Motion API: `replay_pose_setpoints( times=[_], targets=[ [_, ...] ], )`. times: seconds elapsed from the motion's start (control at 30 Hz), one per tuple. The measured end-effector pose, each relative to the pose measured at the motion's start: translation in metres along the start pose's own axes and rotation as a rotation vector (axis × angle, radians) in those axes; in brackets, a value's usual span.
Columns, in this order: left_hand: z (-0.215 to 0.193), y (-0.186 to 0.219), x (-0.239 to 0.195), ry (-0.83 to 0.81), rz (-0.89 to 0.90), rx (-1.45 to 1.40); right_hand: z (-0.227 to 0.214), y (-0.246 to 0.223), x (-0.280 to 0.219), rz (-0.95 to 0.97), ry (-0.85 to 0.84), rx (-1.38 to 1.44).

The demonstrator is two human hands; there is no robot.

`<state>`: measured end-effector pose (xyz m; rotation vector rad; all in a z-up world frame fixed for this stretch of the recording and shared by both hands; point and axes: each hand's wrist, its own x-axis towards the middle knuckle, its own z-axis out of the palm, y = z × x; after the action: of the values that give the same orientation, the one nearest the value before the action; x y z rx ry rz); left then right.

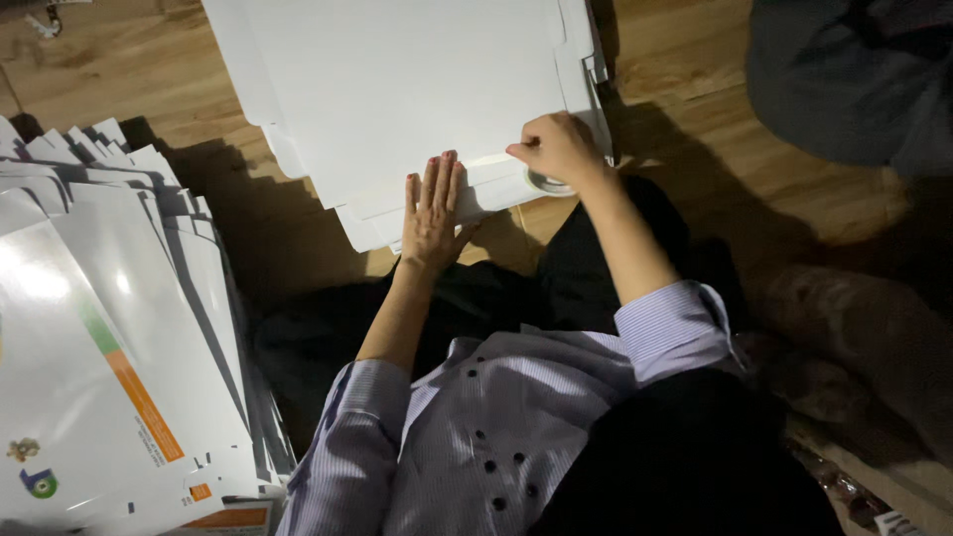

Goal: The person sits on the floor and uses a roll of clear tape to secure the edges of a stack of white paper sheets. They repeatedly pull tape from the roll, apply it to the paper, and smooth it down with their hands.

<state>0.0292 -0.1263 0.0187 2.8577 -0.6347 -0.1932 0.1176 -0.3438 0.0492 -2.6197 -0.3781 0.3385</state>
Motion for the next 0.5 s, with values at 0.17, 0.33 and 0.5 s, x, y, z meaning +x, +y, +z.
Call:
replay_pose_setpoints(
  times=[0.17,0.33,0.5],
  targets=[
    [0.003,-0.001,0.002,-0.026,0.002,0.115,-0.043,0.012,-0.002,0.056,-0.173,0.163],
    [0.000,0.001,0.001,-0.038,0.005,0.129,-0.059,0.041,-0.009,0.064,-0.090,0.131],
    [0.005,-0.001,0.003,-0.004,0.000,0.045,-0.054,0.049,-0.005,0.153,-0.080,0.140]
  ],
)
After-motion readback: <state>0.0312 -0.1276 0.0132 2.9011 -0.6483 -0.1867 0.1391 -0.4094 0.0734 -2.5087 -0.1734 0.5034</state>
